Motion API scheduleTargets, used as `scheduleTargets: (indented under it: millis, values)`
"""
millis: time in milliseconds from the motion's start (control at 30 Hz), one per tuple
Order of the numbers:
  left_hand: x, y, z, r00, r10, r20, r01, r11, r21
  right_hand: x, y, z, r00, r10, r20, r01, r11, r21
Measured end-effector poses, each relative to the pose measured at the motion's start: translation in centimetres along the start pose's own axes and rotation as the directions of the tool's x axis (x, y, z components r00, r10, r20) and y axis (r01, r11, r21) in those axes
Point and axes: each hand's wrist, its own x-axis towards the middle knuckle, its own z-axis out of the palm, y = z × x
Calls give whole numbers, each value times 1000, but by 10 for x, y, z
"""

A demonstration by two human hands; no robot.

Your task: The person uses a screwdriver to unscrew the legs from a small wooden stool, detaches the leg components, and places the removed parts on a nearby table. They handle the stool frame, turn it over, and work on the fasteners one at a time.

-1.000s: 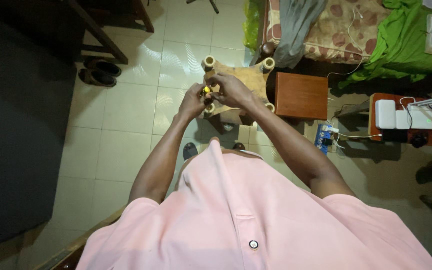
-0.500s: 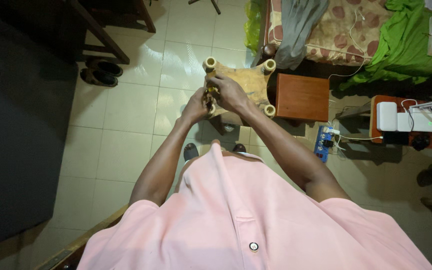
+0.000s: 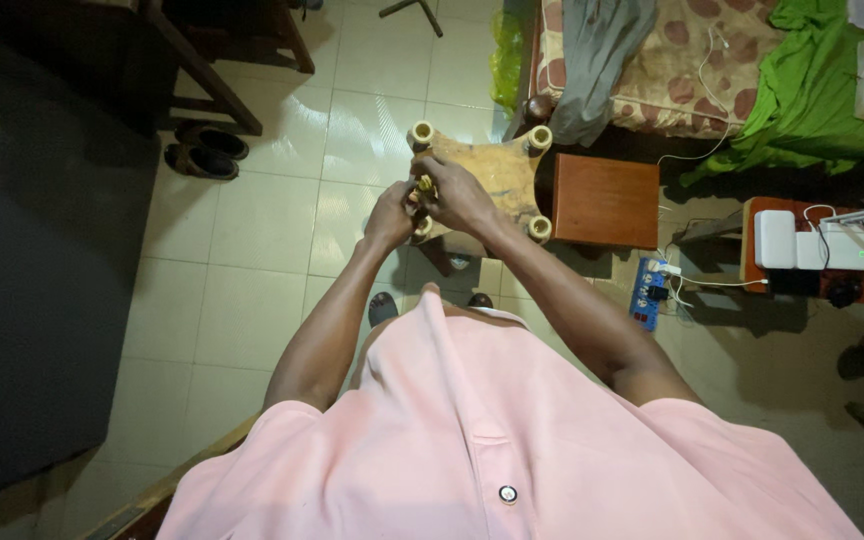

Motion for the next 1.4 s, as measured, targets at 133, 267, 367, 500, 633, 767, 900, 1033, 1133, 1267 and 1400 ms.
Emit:
scheduleTargets:
  millis: [133, 267, 367, 500, 633, 767, 900, 1033, 1133, 1267, 1400]
  values:
    - [4, 3, 4, 999, -37, 12, 36, 997, 61, -1, -6, -1, 997, 45, -61, -48, 998, -49]
    - [9, 5, 8, 999, -51, 20, 48, 991, 122, -3, -9, 2, 992, 117, -46, -119, 992, -35]
    - [12, 1, 13, 1000, -19, -19, 21, 993, 115, 0, -10, 3, 984, 178, -12, -179, 980, -84]
    - [10, -13, 20, 996, 64, -69, -60, 997, 52, 3, -9, 4, 991, 131, 13, -130, 988, -79]
    - [7, -24, 18, 996, 93, -2, -93, 995, 21, 5, -8, 4, 1000, 3, -16, -4, 996, -86]
    - [5, -25, 12, 993, 116, 34, -116, 993, 2, 7, -10, 9, 997, 28, 70, -18, 989, -145]
    - [5, -26, 9, 996, 79, 33, -79, 997, -9, 13, -12, 17, 995, 57, 76, -42, 981, -187]
    - [10, -28, 16, 991, 132, -8, -132, 991, 36, 22, -9, 23, 971, 183, 153, -133, 949, -287]
    - [10, -30, 22, 992, 129, -5, -129, 991, -32, 26, 0, 32, 922, 311, 230, -199, 892, -407]
    - [6, -33, 21, 990, 116, 80, -108, 990, -94, 25, 21, 51, 869, 445, 215, -324, 841, -433]
    - [13, -45, 29, 933, 311, 179, -269, 936, -227, 13, 48, 67, 887, 417, 199, -265, 811, -522]
